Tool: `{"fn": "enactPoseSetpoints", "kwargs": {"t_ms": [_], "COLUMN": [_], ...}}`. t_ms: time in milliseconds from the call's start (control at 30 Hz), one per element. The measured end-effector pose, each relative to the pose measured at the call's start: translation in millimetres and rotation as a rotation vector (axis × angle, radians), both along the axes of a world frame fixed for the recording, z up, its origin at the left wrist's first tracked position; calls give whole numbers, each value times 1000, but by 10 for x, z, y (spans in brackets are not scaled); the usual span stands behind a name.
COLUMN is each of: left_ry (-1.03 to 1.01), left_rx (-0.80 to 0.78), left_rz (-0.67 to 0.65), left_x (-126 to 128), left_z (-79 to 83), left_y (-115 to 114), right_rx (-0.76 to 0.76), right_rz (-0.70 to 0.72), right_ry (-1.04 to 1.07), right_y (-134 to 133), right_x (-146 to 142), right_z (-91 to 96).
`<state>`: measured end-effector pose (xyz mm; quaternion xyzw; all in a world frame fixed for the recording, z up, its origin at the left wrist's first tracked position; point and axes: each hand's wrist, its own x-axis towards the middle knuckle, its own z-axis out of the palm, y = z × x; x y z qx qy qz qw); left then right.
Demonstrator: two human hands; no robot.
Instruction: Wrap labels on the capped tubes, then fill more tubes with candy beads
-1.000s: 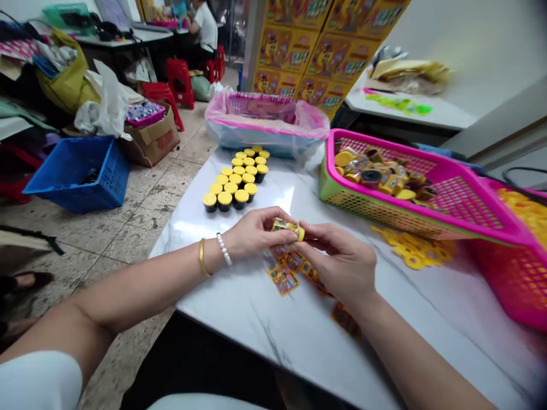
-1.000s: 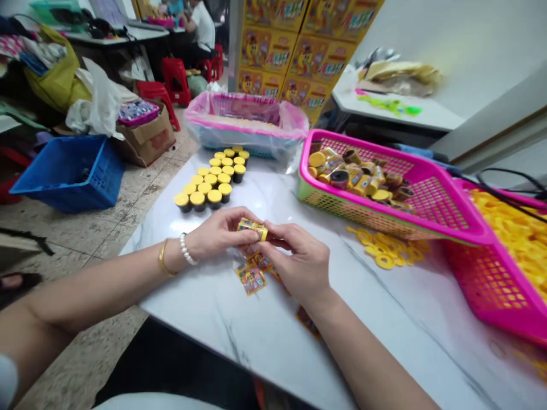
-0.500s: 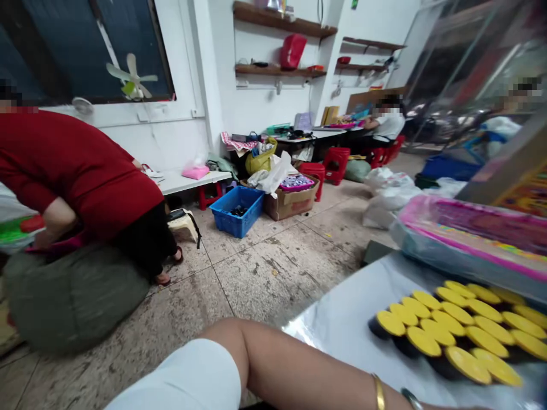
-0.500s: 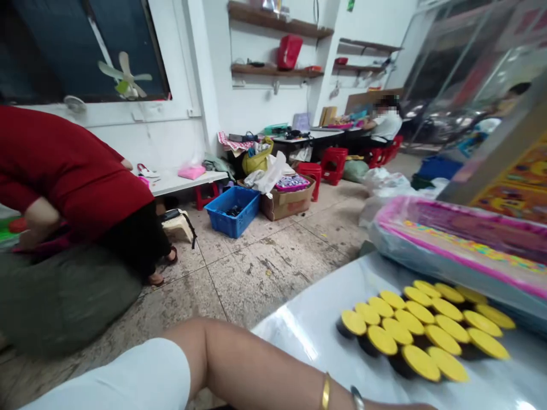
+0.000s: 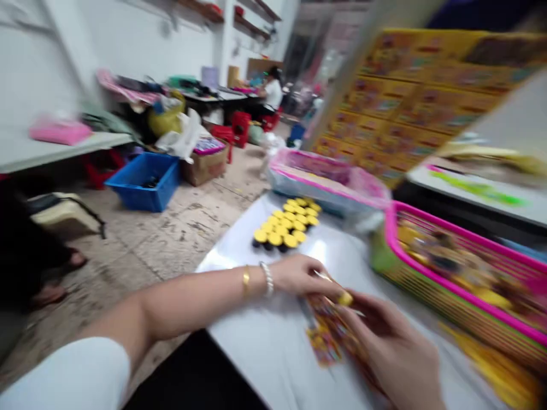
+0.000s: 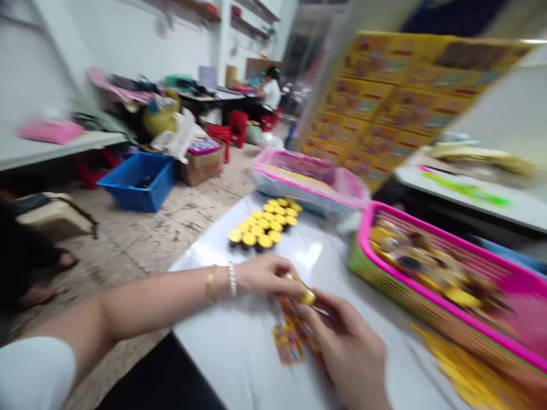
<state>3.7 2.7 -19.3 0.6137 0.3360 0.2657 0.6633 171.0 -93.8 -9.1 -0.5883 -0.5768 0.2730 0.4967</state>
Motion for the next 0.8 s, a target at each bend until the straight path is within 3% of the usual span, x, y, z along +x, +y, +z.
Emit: {"fn": "enactPoseSetpoints", "kwargs": {"t_ms": [67, 200, 367, 533, 633, 733, 800], "left_ry": [-100, -184, -151, -142, -128, -181, -201], "left_rx": [11, 44, 99, -142, -282, -377, -393], "left_rz": [-62, -91, -70, -121, -138, -217, -231], "left_x": [-7, -61, -47, 8, 9, -12, -20], "left_z": [-34, -12, 41, 40, 53, 70, 70], "left_y": [-6, -2, -60, -92, -95, -77, -66], "right_rx": [-124, -344, -403, -294, -136, 53, 87], "right_rz": [-100, -62, -14, 146, 219, 171, 134], "right_ry": [16, 367, 582, 456, 292, 215, 234], "right_y": [-1, 90, 104, 139, 143, 123, 104], "right_x": [24, 2, 13, 107, 145, 142, 127], "right_z": [-23, -43, -24, -28, -55, -94, -104]}}
